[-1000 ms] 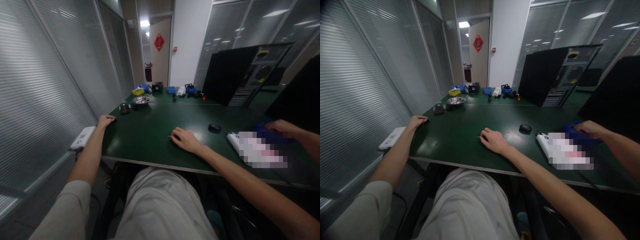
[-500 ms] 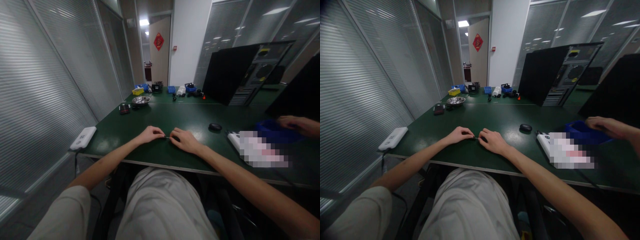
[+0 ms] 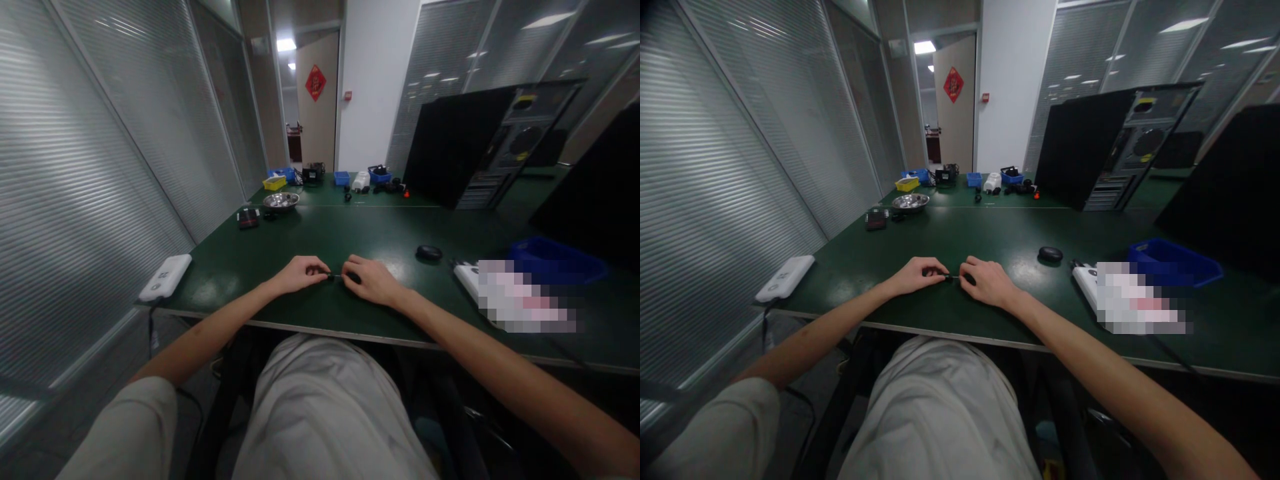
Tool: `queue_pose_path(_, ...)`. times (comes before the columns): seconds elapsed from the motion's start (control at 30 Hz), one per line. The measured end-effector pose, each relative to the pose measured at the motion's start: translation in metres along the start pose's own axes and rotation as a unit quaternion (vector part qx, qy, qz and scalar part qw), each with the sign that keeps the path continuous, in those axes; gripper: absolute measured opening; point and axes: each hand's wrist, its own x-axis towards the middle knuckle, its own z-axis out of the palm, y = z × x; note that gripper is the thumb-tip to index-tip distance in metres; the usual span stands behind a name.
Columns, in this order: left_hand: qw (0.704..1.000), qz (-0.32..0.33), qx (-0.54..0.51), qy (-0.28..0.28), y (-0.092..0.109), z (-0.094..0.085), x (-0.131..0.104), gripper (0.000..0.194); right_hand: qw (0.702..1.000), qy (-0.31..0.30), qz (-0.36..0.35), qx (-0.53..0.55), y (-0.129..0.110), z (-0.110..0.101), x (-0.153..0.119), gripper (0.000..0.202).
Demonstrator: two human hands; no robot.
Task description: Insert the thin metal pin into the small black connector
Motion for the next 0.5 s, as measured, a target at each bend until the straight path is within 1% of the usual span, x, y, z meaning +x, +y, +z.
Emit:
queue_pose_path(0.13, 1.000, 0.005, -0.002, 0.004, -0.0006, 0.0002, -0.0002, 0.031, 1.000, 0.002, -0.006, -0.010, -0.0015, 0.0018, 0.0002, 0.021)
queue_pose_path(0.3, 1.000, 0.016, -0.002, 0.006, -0.0039, -0.0002, 0.0012, 0.024, 1.000, 0.003, -0.014, -0.020, -0.0028, 0.0063, 0.0009, 0.024)
queue_pose_path(0.5, 1.000, 0.000, -0.027, 0.012, -0.0091, 0.0006, 0.0034, 0.024, 1.000, 0.007, -0.028, -0.011, -0.0040, 0.0079, 0.0002, 0.026)
